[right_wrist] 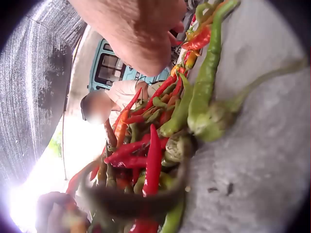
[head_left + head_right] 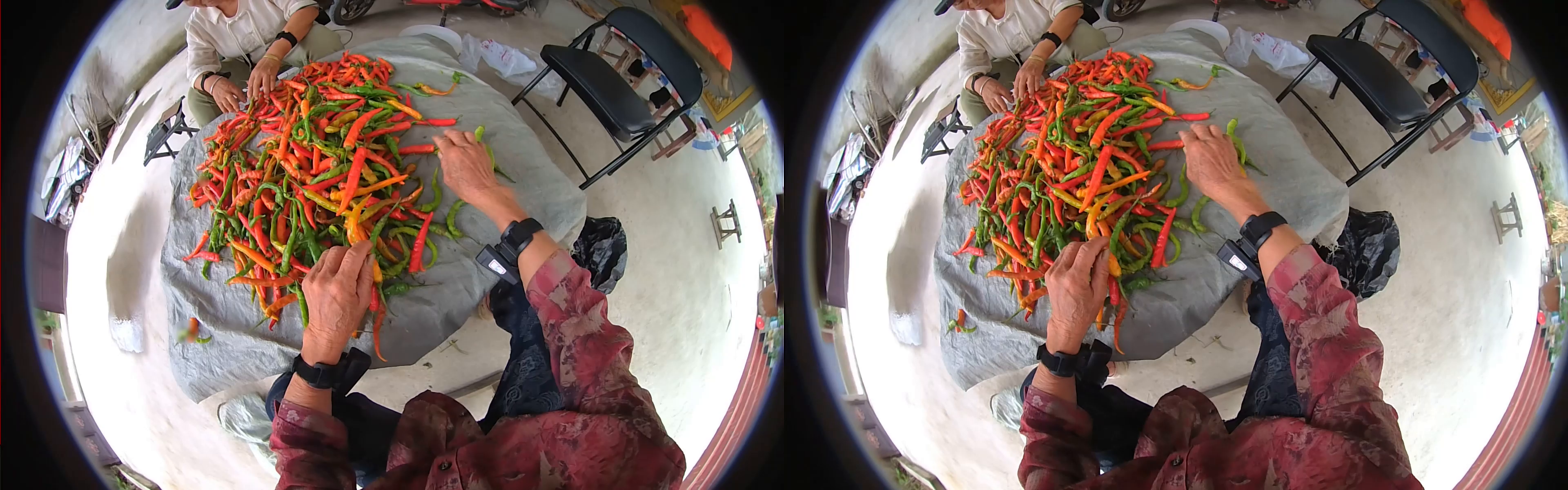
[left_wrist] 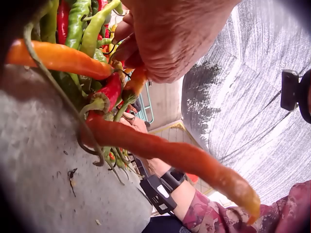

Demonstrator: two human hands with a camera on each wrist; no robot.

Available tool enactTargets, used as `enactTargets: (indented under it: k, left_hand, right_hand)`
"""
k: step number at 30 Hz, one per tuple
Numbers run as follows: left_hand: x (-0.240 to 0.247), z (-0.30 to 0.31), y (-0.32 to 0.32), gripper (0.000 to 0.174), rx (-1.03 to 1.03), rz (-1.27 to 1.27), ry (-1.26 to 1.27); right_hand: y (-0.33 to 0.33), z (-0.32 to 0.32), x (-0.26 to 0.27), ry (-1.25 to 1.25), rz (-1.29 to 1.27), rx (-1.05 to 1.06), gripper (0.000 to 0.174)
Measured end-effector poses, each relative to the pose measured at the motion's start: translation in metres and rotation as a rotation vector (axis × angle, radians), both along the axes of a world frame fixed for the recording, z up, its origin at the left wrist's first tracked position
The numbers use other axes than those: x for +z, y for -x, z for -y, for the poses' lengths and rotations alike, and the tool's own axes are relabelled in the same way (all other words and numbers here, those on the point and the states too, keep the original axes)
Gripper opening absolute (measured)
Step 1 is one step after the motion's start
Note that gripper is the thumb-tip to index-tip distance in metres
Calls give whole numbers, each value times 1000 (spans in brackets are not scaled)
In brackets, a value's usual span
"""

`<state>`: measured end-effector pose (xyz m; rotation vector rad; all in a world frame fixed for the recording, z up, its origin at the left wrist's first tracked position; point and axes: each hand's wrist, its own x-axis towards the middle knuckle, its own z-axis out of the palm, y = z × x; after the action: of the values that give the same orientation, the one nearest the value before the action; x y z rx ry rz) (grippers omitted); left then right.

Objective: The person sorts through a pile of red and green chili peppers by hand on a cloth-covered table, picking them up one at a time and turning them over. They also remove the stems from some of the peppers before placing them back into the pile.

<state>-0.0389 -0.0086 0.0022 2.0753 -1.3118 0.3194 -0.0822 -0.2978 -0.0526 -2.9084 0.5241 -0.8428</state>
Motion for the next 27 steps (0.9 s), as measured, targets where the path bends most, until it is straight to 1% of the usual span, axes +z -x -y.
enactTargets:
  k: [2, 3, 5, 6, 8, 9, 11, 12, 13, 14, 15, 17, 18, 20, 21, 23, 24, 26, 27]
  left_hand:
    - [0, 0, 1, 20, -9, 11, -2]
    - [0, 0, 1, 20, -17, 17, 1]
    - [0, -2, 2, 21, -24, 27, -6]
    - [0, -3, 2, 21, -30, 20, -15]
    - [1, -4, 2, 22, -38, 8, -22]
    - [1, -5, 3, 22, -33, 6, -29]
    - [2, -6, 3, 22, -25, 4, -36]
    - [3, -7, 3, 19, -24, -4, -32]
    - [3, -7, 3, 17, -22, -12, -29]
    - [3, -7, 3, 17, -20, -13, -27]
    - [3, -7, 3, 17, -22, -5, -26]
    - [2, -6, 4, 17, -26, -1, -23]
    - [2, -5, 3, 17, -26, 6, -24]
    - [1, -4, 4, 16, -28, 12, -24]
    - [1, -4, 4, 16, -23, 14, -38]
    - [1, -3, 4, 16, -21, 13, -52]
    - [0, -2, 4, 16, -20, 21, -46]
    - [-1, 0, 3, 16, -21, 40, -27]
    - [-1, 0, 3, 16, -22, 39, -26]
  right_hand:
    - [-8, -6, -3, -16, -143, 13, 36]
    - [-11, -8, -4, -21, -139, 11, 36]
    - [-17, -10, -5, -33, -235, -84, 39]
    - [-19, -13, -3, -34, -235, -86, 39]
    - [-21, -19, 2, -27, -305, -137, 30]
    - [-19, -20, 4, -26, -307, -139, 30]
    - [-16, -21, 8, -62, -355, -116, 22]
    - [-15, -20, 11, -59, -355, -113, 22]
    - [-13, -17, 14, -63, -311, -113, 19]
    - [-10, -13, 17, -68, -267, -114, 15]
    - [-6, -9, 19, -67, -269, -113, 15]
    - [4, 2, 22, -109, 31, -82, 17]
    - [9, 6, 27, -108, 28, -84, 17]
    - [21, 16, 36, -272, 79, -240, 18]
    - [29, 23, 35, -272, 77, -243, 18]
    - [42, 34, 31, -183, 26, -330, 19]
    - [46, 34, 31, -182, 24, -332, 19]
    - [56, 30, 30, 13, -5, -220, 19]
    - [58, 26, 29, 14, -6, -221, 19]
